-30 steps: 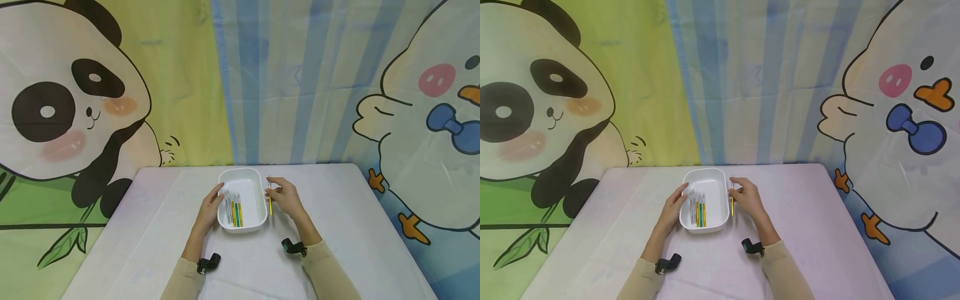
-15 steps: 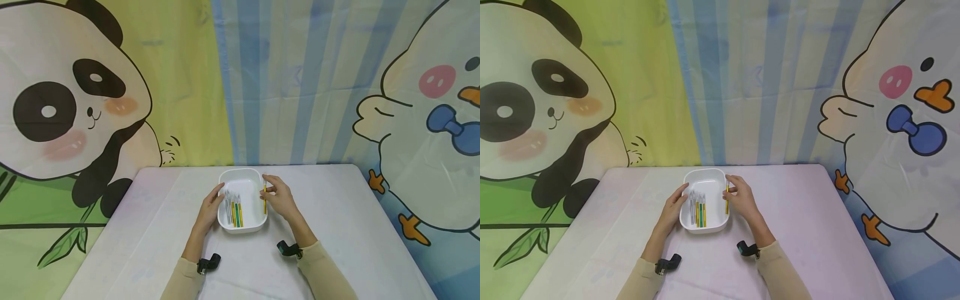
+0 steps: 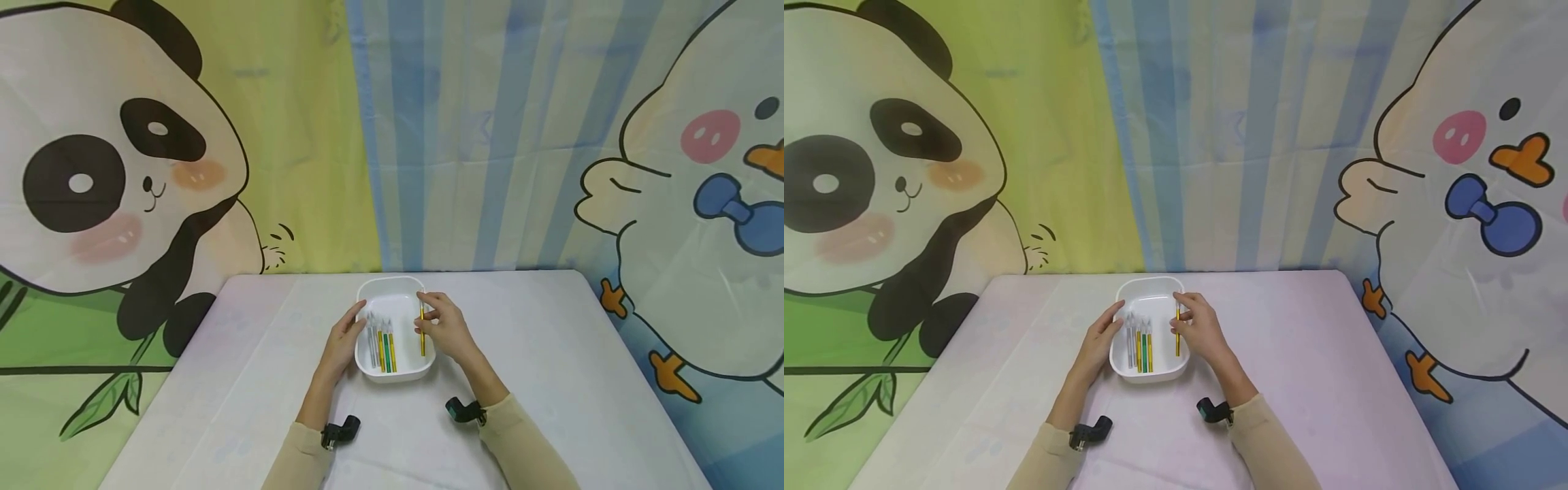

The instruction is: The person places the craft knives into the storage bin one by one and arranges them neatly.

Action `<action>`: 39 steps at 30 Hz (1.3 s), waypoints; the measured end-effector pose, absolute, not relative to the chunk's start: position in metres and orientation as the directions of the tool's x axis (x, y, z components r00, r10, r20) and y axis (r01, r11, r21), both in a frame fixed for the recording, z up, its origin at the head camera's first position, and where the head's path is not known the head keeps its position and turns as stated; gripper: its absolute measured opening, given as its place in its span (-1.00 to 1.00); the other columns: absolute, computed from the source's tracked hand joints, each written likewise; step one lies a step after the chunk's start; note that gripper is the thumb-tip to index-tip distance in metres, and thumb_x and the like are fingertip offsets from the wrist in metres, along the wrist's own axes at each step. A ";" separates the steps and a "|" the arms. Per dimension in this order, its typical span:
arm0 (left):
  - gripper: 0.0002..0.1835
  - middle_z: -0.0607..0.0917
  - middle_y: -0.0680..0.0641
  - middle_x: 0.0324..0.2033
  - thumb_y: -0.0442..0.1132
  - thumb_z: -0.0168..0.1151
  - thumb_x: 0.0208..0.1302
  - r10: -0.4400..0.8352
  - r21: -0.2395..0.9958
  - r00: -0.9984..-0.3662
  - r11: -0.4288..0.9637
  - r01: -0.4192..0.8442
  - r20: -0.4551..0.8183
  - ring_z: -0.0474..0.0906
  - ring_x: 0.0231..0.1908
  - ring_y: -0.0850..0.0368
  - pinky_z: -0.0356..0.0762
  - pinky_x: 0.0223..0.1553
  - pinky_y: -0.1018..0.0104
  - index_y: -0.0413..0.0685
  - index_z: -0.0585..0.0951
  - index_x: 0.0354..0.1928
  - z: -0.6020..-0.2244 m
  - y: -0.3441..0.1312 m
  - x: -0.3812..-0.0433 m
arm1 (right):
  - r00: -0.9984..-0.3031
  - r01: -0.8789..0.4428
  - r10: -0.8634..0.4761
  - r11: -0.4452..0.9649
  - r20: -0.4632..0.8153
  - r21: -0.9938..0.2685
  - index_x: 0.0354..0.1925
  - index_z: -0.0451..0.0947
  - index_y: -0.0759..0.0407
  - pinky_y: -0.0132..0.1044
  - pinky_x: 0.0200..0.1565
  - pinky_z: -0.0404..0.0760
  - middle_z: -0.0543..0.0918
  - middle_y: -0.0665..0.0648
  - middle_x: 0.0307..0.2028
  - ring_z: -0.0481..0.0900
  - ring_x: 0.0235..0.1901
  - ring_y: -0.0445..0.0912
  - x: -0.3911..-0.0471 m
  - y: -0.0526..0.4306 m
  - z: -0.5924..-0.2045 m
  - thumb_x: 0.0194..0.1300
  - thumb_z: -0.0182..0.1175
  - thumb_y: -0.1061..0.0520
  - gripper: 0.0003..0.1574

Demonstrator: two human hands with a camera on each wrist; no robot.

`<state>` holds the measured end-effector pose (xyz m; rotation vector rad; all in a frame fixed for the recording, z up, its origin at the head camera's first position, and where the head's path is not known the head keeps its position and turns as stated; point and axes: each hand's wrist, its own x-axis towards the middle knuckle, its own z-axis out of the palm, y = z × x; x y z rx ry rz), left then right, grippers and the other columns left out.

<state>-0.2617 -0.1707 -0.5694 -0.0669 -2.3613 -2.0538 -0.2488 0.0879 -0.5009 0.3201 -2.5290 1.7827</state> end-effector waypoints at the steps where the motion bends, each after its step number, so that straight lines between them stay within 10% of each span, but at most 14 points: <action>1: -0.53 0.30 0.14 0.58 -0.02 0.13 0.57 0.027 0.990 -0.999 0.136 0.042 0.039 0.03 0.63 0.10 -0.08 0.66 -0.01 0.48 0.47 0.45 -0.570 -0.171 -0.262 | -0.977 -0.190 -0.152 0.326 0.147 -0.926 0.45 0.46 0.11 -0.35 -0.23 0.80 0.45 0.17 0.37 0.69 -0.03 0.04 -0.249 0.087 -0.500 0.29 0.38 0.40 -0.19; 39: -0.52 0.29 0.10 0.58 -0.01 0.11 0.58 0.039 0.987 -0.998 0.150 0.063 0.058 0.04 0.63 0.04 -0.06 0.65 -0.05 0.41 0.46 0.48 -0.569 -0.172 -0.260 | -0.954 -0.267 -0.259 0.504 0.151 -0.822 0.45 0.42 0.28 -0.43 -0.23 0.75 0.48 0.33 0.29 0.72 -0.08 0.03 -0.263 0.040 -0.504 0.30 0.36 0.40 -0.22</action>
